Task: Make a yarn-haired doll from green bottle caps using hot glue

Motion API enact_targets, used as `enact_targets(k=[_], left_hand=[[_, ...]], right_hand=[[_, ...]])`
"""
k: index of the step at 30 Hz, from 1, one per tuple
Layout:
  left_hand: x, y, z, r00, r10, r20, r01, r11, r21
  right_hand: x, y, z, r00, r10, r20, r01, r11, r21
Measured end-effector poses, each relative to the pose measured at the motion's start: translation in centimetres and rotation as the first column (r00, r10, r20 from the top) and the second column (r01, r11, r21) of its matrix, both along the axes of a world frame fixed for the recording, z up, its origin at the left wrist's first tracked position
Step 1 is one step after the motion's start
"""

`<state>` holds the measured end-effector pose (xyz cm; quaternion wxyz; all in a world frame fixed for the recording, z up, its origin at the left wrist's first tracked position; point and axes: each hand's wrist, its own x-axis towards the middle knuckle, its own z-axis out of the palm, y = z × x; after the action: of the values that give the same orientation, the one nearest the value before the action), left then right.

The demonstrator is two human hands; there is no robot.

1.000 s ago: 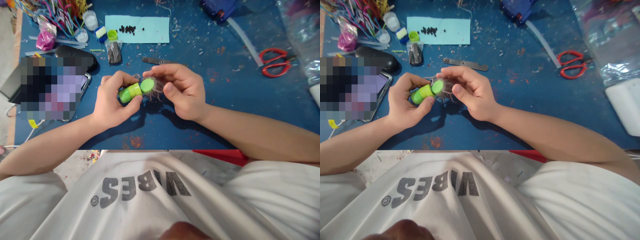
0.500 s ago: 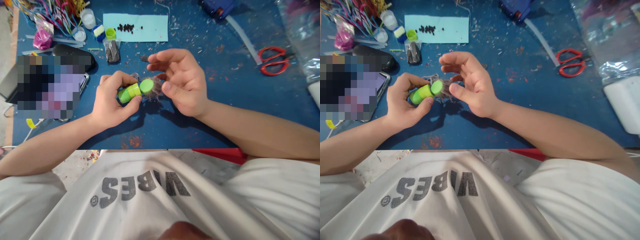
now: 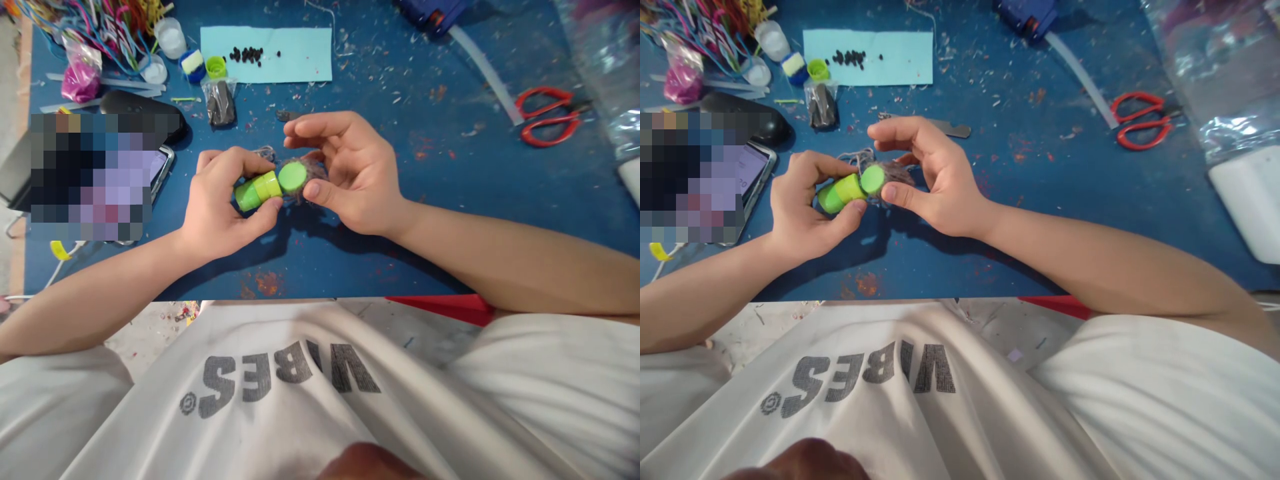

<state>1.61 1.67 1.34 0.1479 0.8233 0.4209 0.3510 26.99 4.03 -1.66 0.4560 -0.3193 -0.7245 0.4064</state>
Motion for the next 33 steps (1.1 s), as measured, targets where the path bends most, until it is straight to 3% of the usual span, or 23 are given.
enact_targets(k=[3,6,9,13,16,20,24,28,30,33], left_hand=[[0.0,0.4,-0.4,0.996,-0.074,0.046,0.067,0.988,0.138],[-0.3,0.9,-0.9,0.991,-0.130,0.040,0.121,0.976,0.180],[-0.5,1.0,-0.9,0.990,-0.142,0.025,0.138,0.983,0.119],[-0.5,0.5,-0.4,0.999,-0.019,-0.027,0.019,0.999,-0.030],[-0.4,0.3,-0.1,1.000,0.011,-0.017,-0.012,0.999,-0.041],[-0.4,0.4,-0.1,0.999,-0.036,-0.011,0.035,0.999,-0.038],[-0.3,0.5,-0.1,0.997,-0.071,-0.004,0.071,0.997,-0.044],[-0.3,0.5,0.0,0.997,-0.049,0.052,0.051,0.998,-0.044],[-0.3,0.4,0.0,0.993,-0.072,0.098,0.073,0.997,-0.002],[-0.2,0.0,-0.2,0.962,-0.260,0.083,0.247,0.959,0.139]], right_hand=[[0.0,0.2,-0.3,0.999,0.018,-0.033,-0.018,1.000,-0.012],[0.0,0.3,-0.5,0.997,0.041,-0.062,-0.042,0.999,-0.018],[-0.1,0.2,-0.6,0.996,0.047,-0.080,-0.050,0.998,-0.035],[-0.3,0.2,-0.4,0.995,0.041,-0.096,-0.045,0.998,-0.042],[-0.3,0.2,-0.1,0.989,0.078,-0.128,-0.082,0.996,-0.033],[-0.3,0.2,0.0,0.981,0.106,-0.163,-0.119,0.991,-0.068],[-0.3,0.1,-0.1,0.994,0.061,-0.090,-0.071,0.991,-0.110],[-0.3,-0.2,0.1,0.982,0.092,-0.164,-0.091,0.996,0.016],[-0.2,-0.2,0.1,0.979,0.050,-0.198,-0.040,0.998,0.051],[0.1,0.1,-0.1,0.974,-0.183,-0.133,0.182,0.983,-0.014]])
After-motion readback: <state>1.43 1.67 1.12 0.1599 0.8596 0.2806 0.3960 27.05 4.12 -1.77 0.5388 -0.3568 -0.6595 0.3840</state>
